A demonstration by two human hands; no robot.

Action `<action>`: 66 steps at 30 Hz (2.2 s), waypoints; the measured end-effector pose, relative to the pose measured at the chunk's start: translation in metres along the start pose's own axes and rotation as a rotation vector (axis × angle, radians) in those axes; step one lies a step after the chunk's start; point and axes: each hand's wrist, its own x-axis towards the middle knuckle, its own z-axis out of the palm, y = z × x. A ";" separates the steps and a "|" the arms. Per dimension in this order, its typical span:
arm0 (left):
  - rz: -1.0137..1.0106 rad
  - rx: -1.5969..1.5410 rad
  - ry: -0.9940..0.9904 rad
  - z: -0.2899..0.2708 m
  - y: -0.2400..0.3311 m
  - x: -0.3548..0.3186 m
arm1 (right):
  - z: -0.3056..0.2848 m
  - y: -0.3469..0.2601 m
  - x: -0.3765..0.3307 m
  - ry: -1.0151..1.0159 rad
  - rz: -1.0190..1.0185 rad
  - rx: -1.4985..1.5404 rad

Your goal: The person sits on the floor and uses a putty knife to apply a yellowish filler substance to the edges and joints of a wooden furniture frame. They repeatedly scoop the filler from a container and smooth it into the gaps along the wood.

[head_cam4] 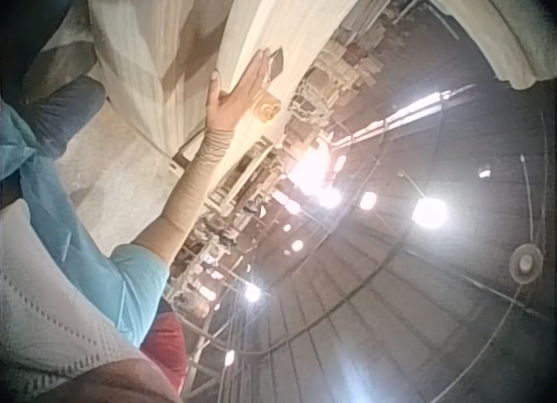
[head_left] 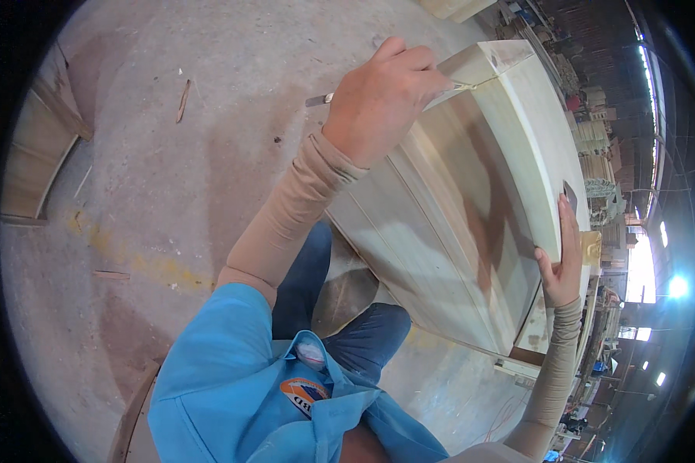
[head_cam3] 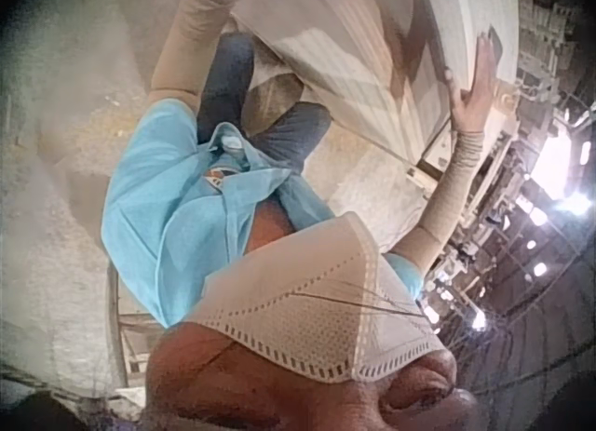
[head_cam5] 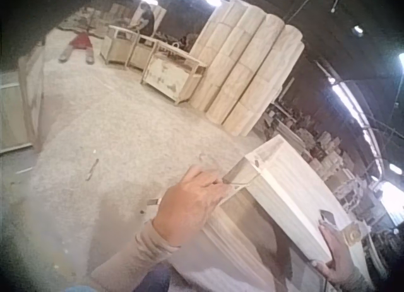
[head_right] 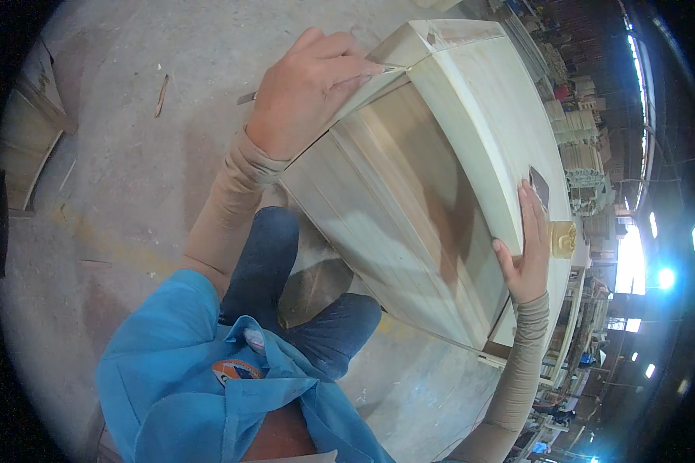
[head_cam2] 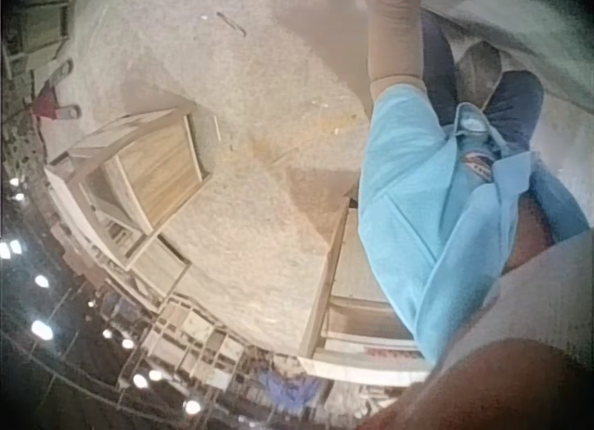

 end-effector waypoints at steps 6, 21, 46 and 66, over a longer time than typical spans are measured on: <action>-0.006 -0.054 0.008 -0.002 -0.005 -0.004 | 0.000 0.001 -0.001 0.007 -0.014 -0.001; -0.151 -0.549 0.044 0.032 -0.015 0.009 | -0.001 -0.002 0.000 -0.002 -0.022 -0.012; -0.636 -0.865 0.127 0.034 -0.046 -0.129 | -0.001 -0.002 0.002 -0.031 -0.006 -0.026; -0.293 -0.380 0.376 0.106 -0.078 -0.177 | -0.020 0.068 -0.058 -0.011 0.203 -0.200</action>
